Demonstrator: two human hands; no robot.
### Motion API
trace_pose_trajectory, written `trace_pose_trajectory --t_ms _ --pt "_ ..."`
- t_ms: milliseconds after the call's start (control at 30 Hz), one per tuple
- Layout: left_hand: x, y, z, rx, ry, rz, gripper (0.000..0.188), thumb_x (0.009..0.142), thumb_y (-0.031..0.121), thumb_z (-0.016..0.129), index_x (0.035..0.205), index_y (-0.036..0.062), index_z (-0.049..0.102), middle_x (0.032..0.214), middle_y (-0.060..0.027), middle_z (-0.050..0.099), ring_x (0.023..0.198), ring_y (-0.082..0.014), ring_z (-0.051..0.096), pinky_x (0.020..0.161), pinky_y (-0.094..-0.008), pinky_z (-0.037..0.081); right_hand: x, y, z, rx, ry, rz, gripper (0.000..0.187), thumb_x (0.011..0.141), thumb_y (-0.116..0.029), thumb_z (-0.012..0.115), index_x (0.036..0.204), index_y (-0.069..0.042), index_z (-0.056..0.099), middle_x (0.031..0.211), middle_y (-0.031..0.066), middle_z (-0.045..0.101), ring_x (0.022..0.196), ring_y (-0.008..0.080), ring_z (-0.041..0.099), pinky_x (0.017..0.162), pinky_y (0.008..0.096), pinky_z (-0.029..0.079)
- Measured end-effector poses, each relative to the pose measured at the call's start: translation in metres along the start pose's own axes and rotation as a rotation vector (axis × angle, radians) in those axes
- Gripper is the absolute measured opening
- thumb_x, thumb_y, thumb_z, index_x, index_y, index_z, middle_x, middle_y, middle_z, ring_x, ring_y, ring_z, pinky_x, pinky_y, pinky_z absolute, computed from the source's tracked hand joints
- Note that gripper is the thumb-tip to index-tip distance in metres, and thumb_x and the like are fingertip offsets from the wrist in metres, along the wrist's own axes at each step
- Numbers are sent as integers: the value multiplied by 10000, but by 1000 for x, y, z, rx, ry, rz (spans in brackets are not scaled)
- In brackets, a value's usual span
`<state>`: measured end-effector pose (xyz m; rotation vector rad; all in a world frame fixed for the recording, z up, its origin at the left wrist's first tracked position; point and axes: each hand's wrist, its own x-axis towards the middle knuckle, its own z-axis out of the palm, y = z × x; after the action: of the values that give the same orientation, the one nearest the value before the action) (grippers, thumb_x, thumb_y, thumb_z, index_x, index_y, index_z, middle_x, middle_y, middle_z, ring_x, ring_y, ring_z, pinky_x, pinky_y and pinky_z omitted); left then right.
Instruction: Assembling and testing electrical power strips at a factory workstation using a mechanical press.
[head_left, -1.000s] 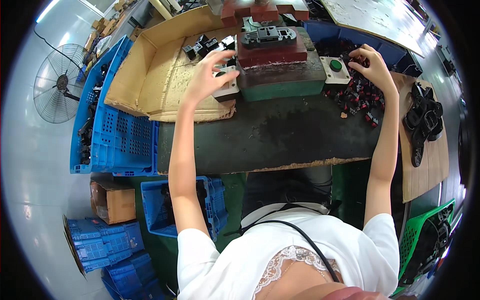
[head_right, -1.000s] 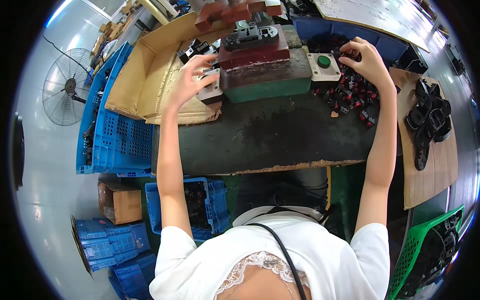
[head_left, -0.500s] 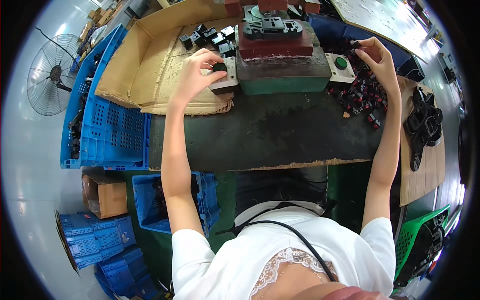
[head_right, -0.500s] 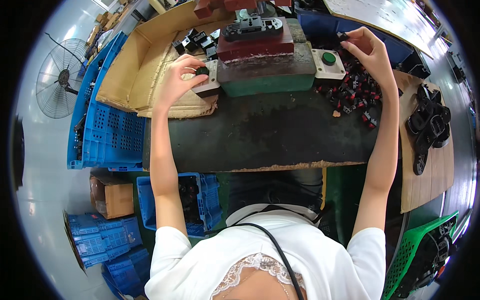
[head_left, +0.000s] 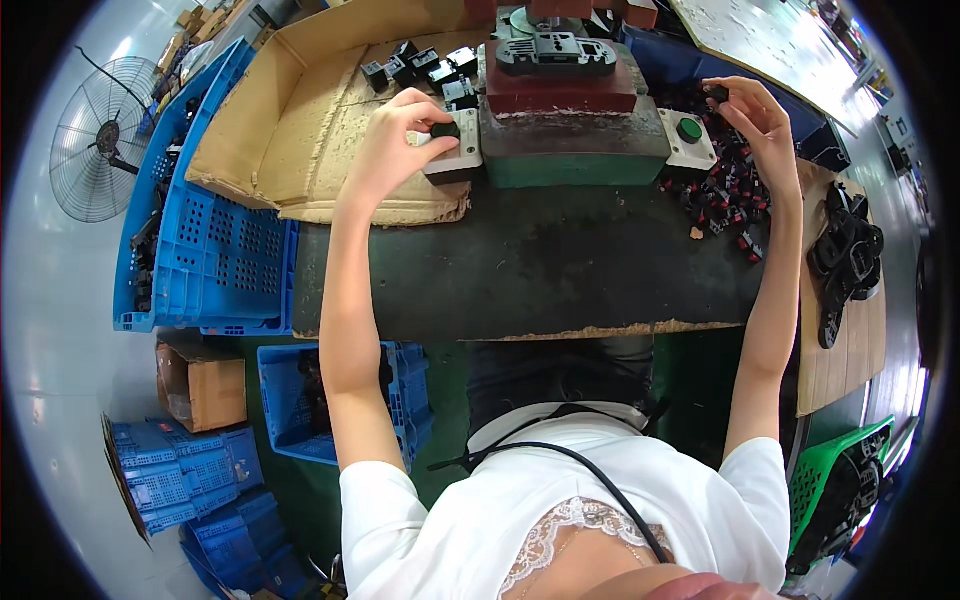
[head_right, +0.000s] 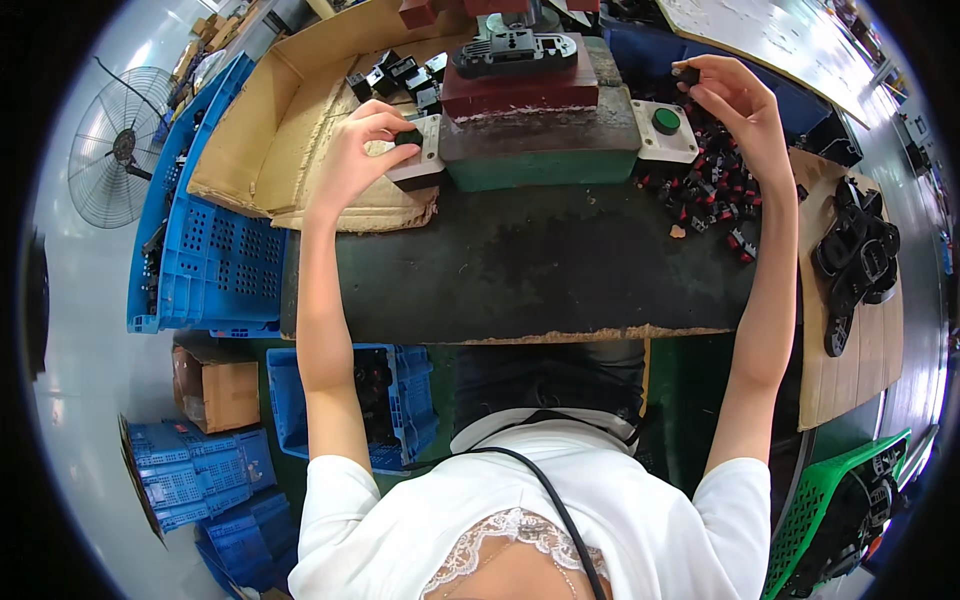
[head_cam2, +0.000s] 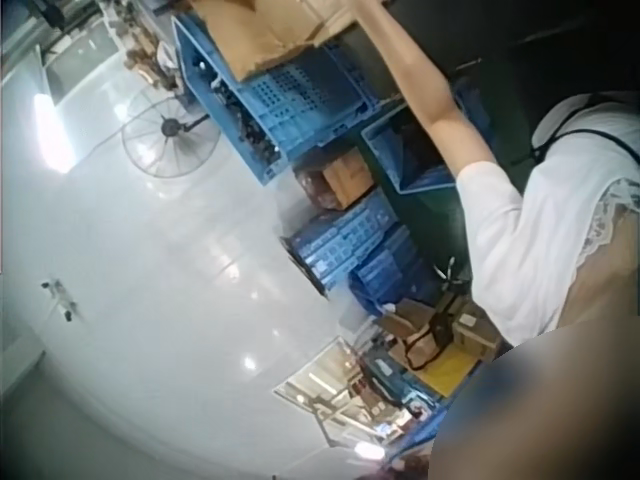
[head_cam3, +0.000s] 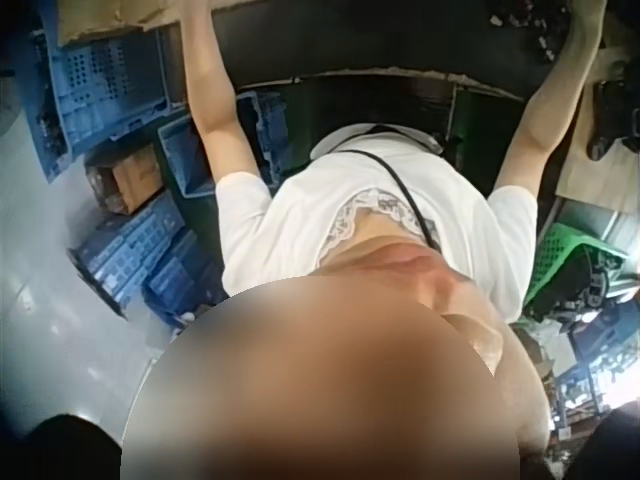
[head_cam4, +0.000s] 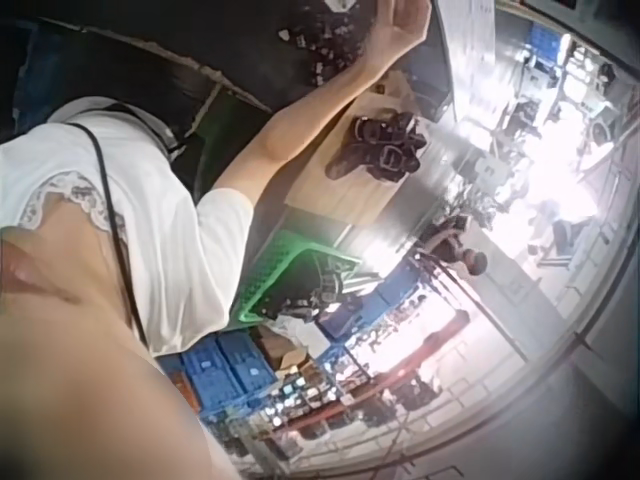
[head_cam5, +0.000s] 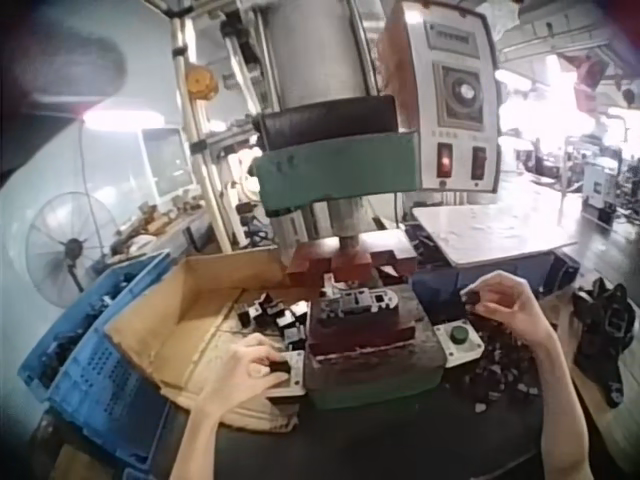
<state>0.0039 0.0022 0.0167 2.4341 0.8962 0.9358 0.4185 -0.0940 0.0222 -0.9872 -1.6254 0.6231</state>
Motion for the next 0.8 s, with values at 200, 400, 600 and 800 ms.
trace_pose_trajectory --t_ms 200,400,600,800 --pt "-1 -1 -1 18 -8 -9 197 691 76 737 855 0 657 861 -64 604 766 -187 609 697 -280 511 4 2 10 -91 51 57 235 890 -29 554 1121 -2 581 1060 10 598 951 72 545 885 223 419" --pt "-2 -6 1 4 11 23 185 689 75 731 834 -6 651 844 -62 601 773 -190 613 684 -283 501 18 11 32 -131 60 30 228 882 -32 576 1108 -27 604 1068 6 603 971 60 540 874 212 424" --pt "-2 -3 2 1 -6 -20 184 685 70 726 810 -12 619 812 -67 551 753 -195 581 678 -300 476 58 4 65 -36 22 40 273 871 -79 610 1133 -10 581 1130 78 602 1025 112 564 928 254 422" --pt "-4 -4 3 4 10 11 184 689 64 716 801 -15 593 828 -89 539 730 -233 565 666 -326 459 89 6 82 -184 -156 -56 211 871 -122 622 1042 0 605 938 14 646 783 60 564 748 221 438"
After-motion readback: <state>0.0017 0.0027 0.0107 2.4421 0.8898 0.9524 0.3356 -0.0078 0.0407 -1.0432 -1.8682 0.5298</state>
